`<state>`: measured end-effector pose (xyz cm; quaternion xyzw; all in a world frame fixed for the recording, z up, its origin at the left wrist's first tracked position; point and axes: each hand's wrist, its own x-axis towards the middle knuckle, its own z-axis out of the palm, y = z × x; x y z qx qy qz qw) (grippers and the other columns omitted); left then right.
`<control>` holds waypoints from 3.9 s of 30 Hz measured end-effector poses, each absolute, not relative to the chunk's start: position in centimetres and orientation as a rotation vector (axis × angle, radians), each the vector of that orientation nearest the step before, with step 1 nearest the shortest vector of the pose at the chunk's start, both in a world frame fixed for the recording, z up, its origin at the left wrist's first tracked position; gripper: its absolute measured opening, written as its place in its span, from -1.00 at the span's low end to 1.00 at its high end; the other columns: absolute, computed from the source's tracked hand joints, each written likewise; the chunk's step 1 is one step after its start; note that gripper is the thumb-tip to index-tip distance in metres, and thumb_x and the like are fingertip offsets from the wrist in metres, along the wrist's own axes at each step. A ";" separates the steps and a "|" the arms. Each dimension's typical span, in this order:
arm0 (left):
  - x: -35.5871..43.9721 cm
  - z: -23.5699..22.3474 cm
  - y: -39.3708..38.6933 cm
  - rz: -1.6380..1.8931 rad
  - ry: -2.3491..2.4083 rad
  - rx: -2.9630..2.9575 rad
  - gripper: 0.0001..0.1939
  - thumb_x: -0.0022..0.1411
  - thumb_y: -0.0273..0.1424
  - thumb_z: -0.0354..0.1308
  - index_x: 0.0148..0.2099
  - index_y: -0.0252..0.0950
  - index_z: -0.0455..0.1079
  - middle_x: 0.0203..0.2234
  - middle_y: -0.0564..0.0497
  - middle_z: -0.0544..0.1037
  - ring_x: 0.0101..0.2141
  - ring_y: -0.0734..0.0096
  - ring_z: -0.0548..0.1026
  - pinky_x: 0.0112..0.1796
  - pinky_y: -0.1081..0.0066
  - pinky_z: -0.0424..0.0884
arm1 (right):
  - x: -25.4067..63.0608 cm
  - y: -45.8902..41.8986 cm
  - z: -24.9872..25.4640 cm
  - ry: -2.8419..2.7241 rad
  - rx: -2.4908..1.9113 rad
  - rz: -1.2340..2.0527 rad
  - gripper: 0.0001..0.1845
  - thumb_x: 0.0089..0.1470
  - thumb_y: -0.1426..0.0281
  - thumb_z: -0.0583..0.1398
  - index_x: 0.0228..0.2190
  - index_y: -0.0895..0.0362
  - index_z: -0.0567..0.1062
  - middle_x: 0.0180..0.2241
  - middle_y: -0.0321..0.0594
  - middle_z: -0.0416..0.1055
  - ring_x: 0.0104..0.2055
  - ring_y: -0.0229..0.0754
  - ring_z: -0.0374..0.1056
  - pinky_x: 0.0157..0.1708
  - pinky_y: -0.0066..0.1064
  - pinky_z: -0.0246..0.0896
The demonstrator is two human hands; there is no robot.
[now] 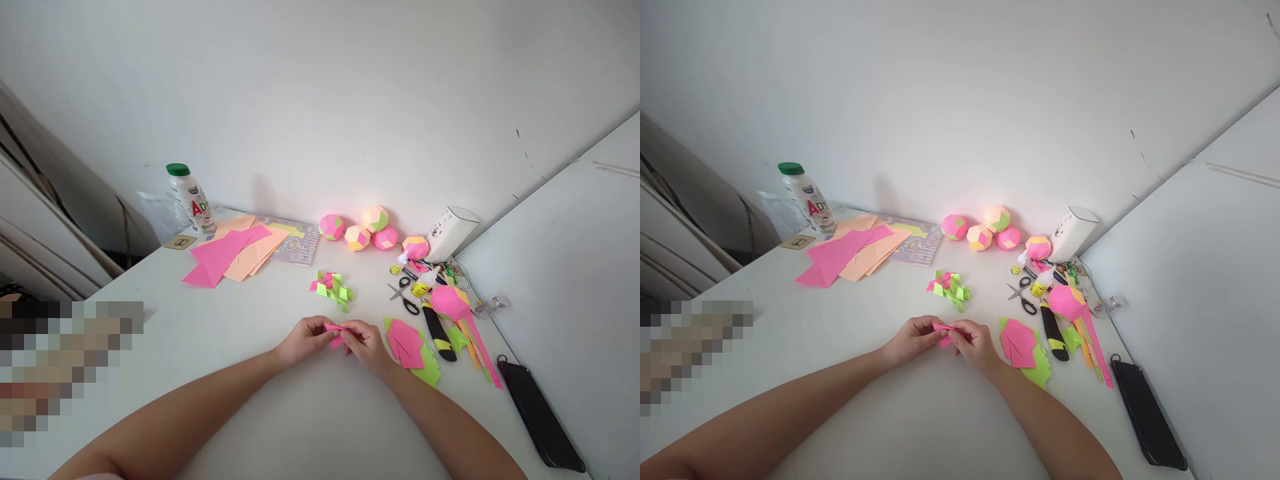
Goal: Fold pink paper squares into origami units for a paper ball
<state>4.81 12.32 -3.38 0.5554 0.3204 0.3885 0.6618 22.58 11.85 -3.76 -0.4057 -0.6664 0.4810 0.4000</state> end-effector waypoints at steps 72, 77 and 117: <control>5.0 -4.4 12.7 0.972 0.771 1.103 -0.77 0.03 -0.30 0.22 -0.30 -0.33 0.35 -0.46 0.04 0.50 -0.41 0.45 0.46 -0.35 0.40 0.36 | 23.0 12.3 -4.1 -1.707 -1.085 1.229 -0.70 0.05 0.25 0.14 -0.26 0.17 0.53 -0.64 -0.33 0.32 -0.69 -0.39 0.19 -0.71 -0.56 0.10; 5.0 -4.5 12.7 0.980 0.770 1.092 -0.77 0.03 -0.30 0.22 -0.29 -0.33 0.36 -0.45 0.04 0.50 -0.40 0.45 0.45 -0.34 0.40 0.36 | 23.0 12.3 -4.1 -1.711 -1.127 1.236 -0.69 0.05 0.24 0.13 -0.28 0.19 0.54 -0.64 -0.33 0.31 -0.72 -0.40 0.16 -0.74 -0.56 0.06; 4.9 -3.5 12.2 0.935 0.938 1.217 -0.83 0.04 -0.33 0.13 -0.43 -0.34 0.28 -0.59 0.11 0.32 -0.60 0.61 0.22 -0.56 0.55 0.15 | 22.8 12.3 -3.5 -1.687 -1.160 1.346 -0.71 0.02 0.22 0.14 -0.45 0.20 0.51 -0.63 -0.33 0.24 -0.65 -0.36 0.14 -0.71 -0.53 0.14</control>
